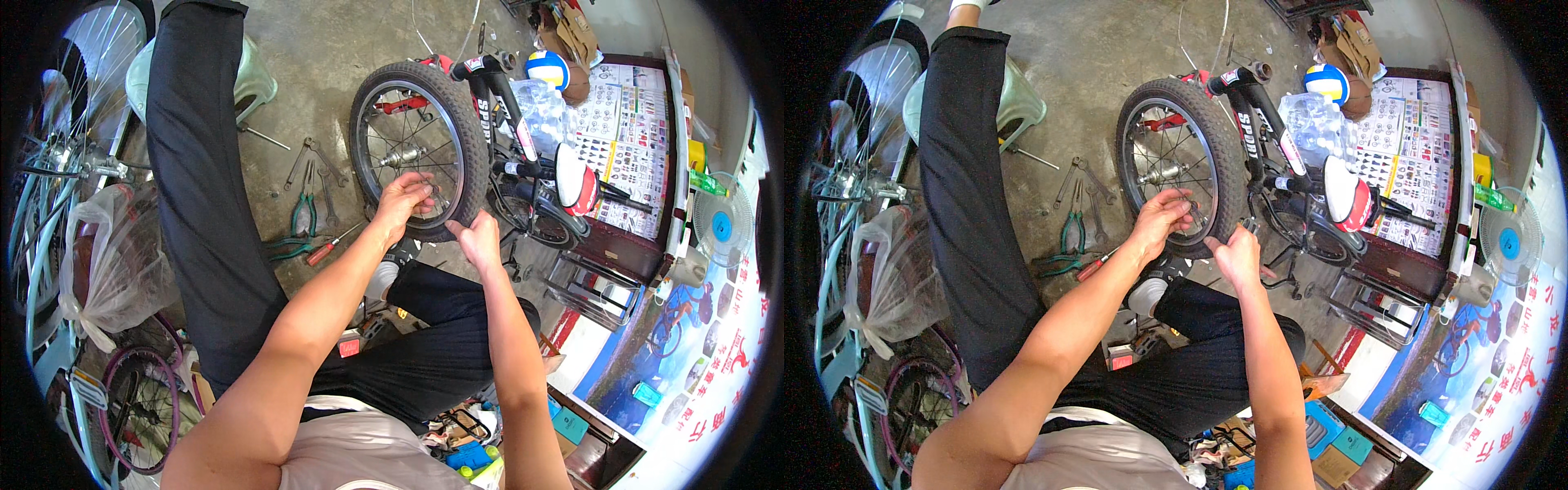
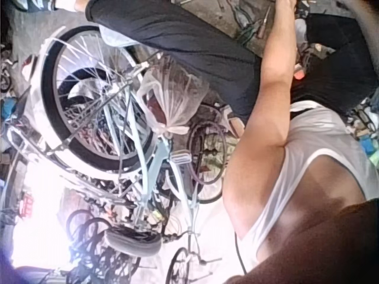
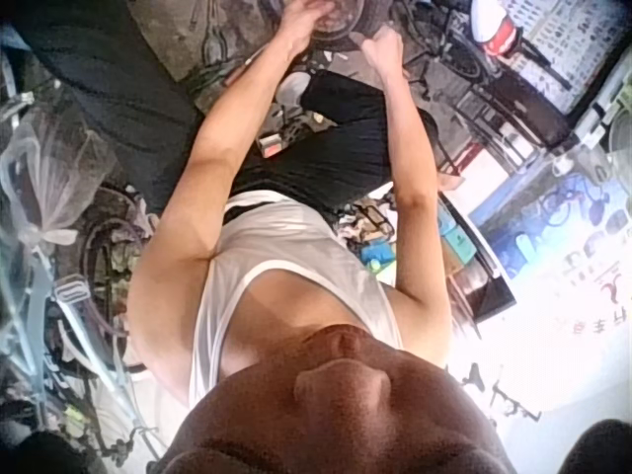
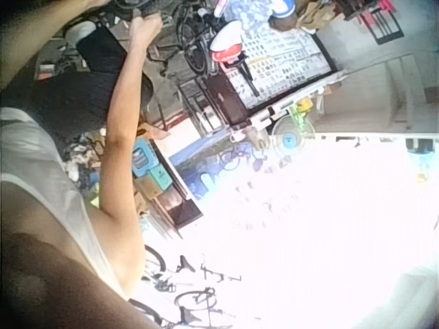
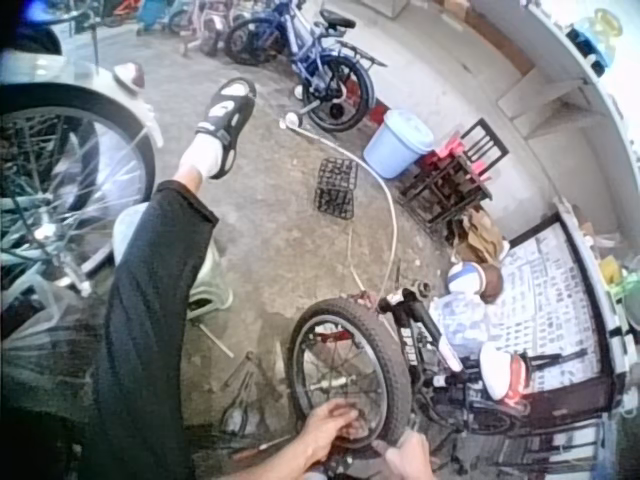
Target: The person removes the inner tube from a bicycle tire by hand and then checks the tube for leaks.
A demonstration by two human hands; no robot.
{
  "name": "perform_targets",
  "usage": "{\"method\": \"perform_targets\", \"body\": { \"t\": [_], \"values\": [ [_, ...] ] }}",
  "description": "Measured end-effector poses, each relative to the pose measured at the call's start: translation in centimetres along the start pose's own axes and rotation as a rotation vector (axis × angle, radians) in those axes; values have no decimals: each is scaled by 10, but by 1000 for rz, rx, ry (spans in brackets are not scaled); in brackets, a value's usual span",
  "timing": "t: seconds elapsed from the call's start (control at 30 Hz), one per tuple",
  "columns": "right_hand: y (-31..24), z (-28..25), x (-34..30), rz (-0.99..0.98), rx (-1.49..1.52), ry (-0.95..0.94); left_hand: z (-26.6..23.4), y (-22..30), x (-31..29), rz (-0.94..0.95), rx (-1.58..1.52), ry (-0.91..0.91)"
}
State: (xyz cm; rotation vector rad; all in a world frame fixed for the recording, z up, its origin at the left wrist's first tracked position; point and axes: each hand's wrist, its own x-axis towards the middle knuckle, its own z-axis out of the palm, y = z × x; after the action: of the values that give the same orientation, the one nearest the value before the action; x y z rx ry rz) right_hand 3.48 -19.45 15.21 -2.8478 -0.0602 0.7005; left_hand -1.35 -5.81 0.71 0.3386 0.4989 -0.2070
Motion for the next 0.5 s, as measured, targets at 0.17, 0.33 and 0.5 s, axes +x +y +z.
{"method": "perform_targets", "body": {
  "t": [0.17, 0.33, 0.5],
  "values": [
    [5, 0, 3, 8, -19, -14, 1, -4, 0, -15, -61, 18],
    [1, -1, 2, 15, -33, -3, 3, 1, -1, -36, -58, 21],
    [1, -2, 2, -23, -43, 15, 3, 1, -1, -47, -64, 5]
  ]
}}
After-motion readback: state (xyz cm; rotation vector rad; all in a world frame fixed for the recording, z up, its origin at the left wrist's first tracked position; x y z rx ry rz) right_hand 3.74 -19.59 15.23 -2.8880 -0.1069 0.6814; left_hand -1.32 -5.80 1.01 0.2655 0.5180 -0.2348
